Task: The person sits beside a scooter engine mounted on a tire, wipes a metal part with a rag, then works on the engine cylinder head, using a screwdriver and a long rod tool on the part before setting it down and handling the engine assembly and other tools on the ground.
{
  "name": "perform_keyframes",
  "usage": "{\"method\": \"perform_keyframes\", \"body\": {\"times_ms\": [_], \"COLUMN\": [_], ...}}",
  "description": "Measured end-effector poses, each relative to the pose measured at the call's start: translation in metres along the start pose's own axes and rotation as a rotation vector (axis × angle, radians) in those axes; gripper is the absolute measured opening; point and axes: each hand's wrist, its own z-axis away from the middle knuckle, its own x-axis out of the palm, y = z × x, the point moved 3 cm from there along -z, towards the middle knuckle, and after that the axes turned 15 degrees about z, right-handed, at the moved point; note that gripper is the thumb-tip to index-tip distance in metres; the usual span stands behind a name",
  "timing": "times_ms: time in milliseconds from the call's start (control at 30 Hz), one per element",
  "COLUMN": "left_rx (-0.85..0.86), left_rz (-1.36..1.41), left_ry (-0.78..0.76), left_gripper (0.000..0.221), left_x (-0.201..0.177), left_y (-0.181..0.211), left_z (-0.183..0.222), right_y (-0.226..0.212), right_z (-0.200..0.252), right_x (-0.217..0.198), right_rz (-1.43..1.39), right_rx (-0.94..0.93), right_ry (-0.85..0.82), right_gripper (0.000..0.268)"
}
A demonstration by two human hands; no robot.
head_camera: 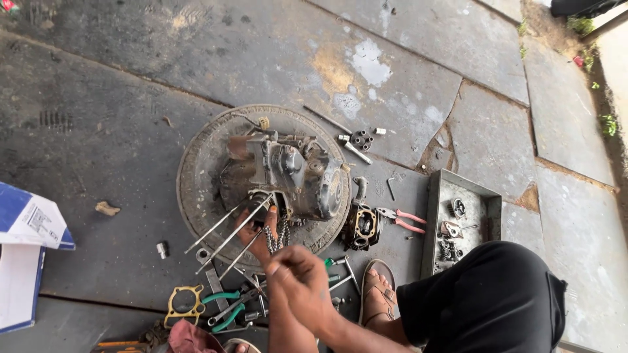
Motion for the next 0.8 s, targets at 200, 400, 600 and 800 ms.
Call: {"method": "perform_keyframes", "body": {"times_ms": [200,400,600,800], "left_rx": [-0.008,-0.061,-0.05,-0.064], "left_rz": [0.221,0.227,0.248,0.274], "left_ry": [-0.117,-0.174,-0.327,-0.37], "left_gripper": [0.054,0.049,0.039,0.042], "left_x": [0.006,0.007,-0.013,0.001], "left_y": [0.004,0.013,-0.011,-0.017], "left_z": [0.008,0.006,-0.006,-0.002], "right_y": [0.011,-0.017,-0.05,-0.064], "right_z": [-0.036,-0.065,-0.082,-0.082], "right_x": [-0.054,-0.041,-0.023,0.004], "right_rz": [0.572,1.367,1.355,1.332], "right_rx": [-0.029,-0.78,-0.98,-1.093], "right_ry": [0.382,0.072,0.071,0.056], "right_gripper": [0.016,0.018,0.019,0.024]}}
